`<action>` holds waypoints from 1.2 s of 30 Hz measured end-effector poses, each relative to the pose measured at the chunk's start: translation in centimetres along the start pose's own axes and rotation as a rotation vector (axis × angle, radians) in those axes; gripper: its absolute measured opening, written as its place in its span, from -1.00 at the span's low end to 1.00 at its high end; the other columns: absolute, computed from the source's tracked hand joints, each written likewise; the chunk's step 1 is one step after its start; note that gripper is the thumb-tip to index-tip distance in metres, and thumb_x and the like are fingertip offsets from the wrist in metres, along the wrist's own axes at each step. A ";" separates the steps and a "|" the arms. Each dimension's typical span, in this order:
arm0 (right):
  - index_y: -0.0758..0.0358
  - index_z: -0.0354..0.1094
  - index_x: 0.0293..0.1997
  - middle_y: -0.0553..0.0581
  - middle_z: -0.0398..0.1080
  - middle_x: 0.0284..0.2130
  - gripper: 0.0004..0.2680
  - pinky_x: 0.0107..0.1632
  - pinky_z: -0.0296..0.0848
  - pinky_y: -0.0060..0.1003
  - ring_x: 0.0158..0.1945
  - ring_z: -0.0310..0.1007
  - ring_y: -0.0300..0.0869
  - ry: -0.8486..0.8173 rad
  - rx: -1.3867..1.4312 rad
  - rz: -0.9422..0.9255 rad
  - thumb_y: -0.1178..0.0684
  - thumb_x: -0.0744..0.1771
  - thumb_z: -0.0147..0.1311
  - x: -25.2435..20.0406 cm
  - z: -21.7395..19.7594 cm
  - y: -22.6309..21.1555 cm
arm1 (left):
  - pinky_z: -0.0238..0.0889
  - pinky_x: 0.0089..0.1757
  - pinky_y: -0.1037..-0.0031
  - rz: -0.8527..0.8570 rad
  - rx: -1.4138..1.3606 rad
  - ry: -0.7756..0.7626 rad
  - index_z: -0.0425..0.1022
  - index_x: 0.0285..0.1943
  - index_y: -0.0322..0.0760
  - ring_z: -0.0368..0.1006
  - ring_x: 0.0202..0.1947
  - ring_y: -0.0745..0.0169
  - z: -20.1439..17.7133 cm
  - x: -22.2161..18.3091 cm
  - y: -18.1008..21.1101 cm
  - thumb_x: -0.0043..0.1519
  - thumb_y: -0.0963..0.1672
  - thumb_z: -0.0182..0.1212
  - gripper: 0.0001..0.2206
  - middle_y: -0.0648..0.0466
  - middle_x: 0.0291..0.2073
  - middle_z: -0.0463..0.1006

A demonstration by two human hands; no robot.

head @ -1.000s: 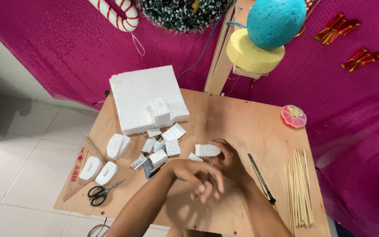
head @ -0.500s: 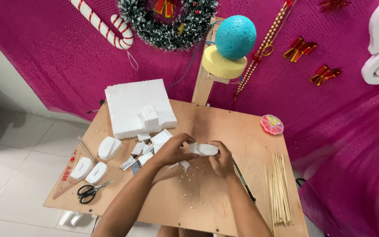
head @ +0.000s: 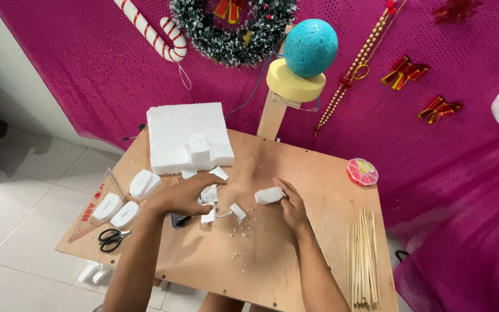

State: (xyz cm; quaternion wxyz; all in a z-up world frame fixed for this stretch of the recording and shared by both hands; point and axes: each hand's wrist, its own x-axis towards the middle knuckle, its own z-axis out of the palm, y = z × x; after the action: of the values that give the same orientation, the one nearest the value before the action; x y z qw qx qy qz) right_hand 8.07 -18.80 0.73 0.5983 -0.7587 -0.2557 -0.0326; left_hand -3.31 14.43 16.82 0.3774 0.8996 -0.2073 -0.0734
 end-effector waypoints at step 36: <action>0.30 0.08 0.30 0.31 0.27 0.11 -0.46 -0.15 0.57 -0.26 -0.05 0.52 -0.10 0.277 -0.233 0.201 -0.03 0.23 0.24 1.1 2.5 -1.7 | 0.42 -0.13 0.53 0.283 -1.095 -1.599 0.28 0.47 -0.43 0.52 0.07 0.23 21.5 8.2 -5.3 0.34 -0.26 0.08 -0.54 -0.04 0.25 0.48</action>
State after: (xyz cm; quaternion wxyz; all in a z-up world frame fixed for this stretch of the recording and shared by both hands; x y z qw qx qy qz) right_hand 7.60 -15.82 1.94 0.5361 -0.8328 -0.0884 -0.1061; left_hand -0.43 0.29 -1.86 0.4960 0.2519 -0.4451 -0.7017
